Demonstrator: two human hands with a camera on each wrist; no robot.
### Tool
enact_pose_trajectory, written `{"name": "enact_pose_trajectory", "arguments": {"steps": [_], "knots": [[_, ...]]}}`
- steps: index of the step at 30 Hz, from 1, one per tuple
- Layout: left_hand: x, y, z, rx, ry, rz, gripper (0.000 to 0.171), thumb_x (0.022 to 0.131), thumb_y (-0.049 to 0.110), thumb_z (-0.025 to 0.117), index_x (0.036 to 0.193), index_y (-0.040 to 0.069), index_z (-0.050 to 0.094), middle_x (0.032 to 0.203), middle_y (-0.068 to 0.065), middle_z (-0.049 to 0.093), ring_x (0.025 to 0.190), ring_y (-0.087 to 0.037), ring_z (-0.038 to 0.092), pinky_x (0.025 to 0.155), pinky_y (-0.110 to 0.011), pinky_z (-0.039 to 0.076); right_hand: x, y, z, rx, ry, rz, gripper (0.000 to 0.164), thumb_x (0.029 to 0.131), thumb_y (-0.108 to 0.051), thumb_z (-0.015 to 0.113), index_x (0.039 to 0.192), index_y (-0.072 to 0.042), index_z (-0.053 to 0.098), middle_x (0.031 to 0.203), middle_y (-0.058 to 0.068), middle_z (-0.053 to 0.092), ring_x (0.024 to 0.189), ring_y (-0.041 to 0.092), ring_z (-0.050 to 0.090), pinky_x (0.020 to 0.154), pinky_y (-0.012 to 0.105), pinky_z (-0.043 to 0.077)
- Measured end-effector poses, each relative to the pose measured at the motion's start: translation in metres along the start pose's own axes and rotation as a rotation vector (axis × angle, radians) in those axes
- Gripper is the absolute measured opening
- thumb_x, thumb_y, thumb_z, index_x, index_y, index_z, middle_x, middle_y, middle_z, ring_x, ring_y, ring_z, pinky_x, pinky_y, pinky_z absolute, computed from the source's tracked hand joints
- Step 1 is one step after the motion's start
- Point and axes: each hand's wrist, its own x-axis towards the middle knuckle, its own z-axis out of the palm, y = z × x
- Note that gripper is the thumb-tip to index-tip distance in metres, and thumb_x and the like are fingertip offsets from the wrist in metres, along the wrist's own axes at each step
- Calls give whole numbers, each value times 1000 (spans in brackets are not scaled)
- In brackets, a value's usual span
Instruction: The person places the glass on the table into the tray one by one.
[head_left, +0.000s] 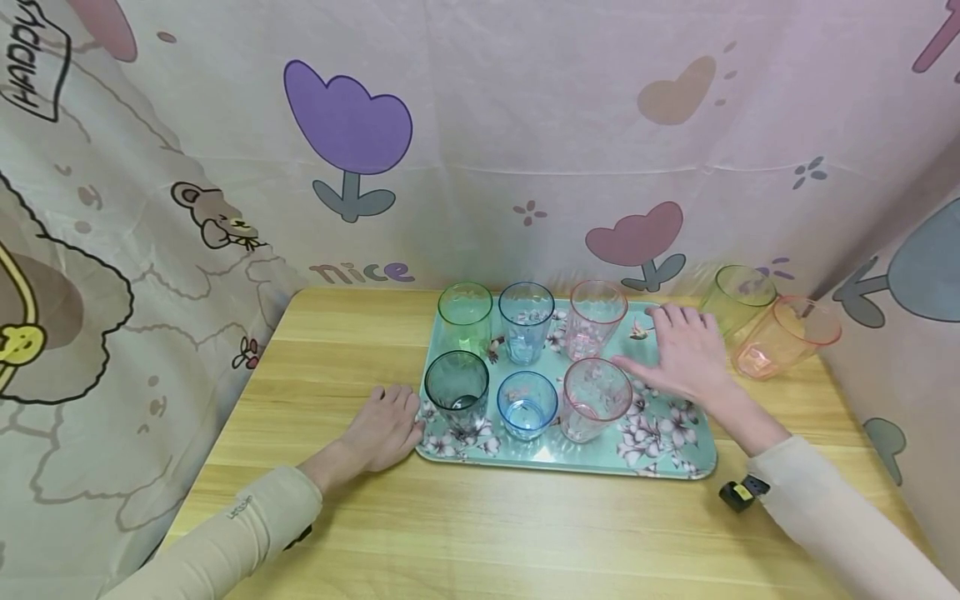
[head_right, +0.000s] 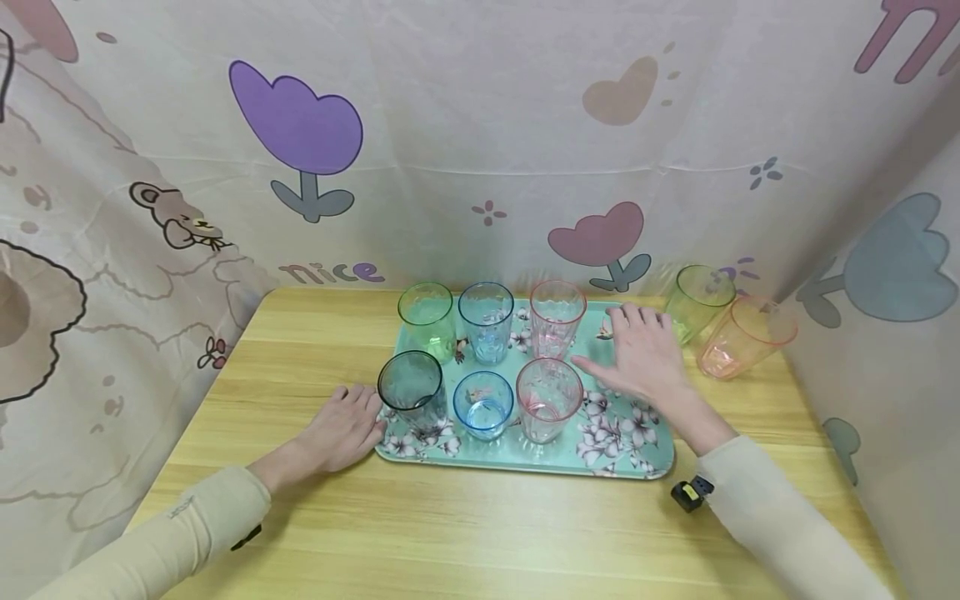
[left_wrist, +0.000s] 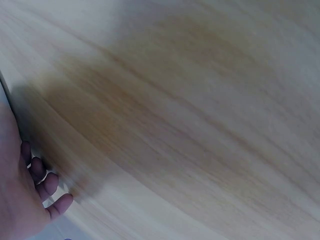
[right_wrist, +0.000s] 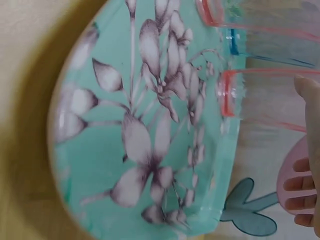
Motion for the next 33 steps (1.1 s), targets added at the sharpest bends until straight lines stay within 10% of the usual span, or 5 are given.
{"name": "enact_pose_trajectory", "arguments": {"steps": [14, 33], "knots": [[0, -1, 2, -4, 8, -2, 26, 103, 32, 50, 91, 11, 43, 87, -4, 41, 82, -22, 39, 75, -34, 32, -20, 36, -33, -15, 61, 80, 100, 77, -80, 67, 136, -1, 57, 132, 29, 60, 122, 52, 54, 97, 67, 39], [1, -1, 1, -13, 17, 2, 26, 103, 32, 51, 90, 11, 42, 86, -3, 40, 82, -22, 38, 75, -34, 31, -40, 119, -53, 98, 98, 402, 105, 83, -74, 67, 148, 6, 44, 143, 40, 45, 130, 62, 35, 104, 73, 25]]}}
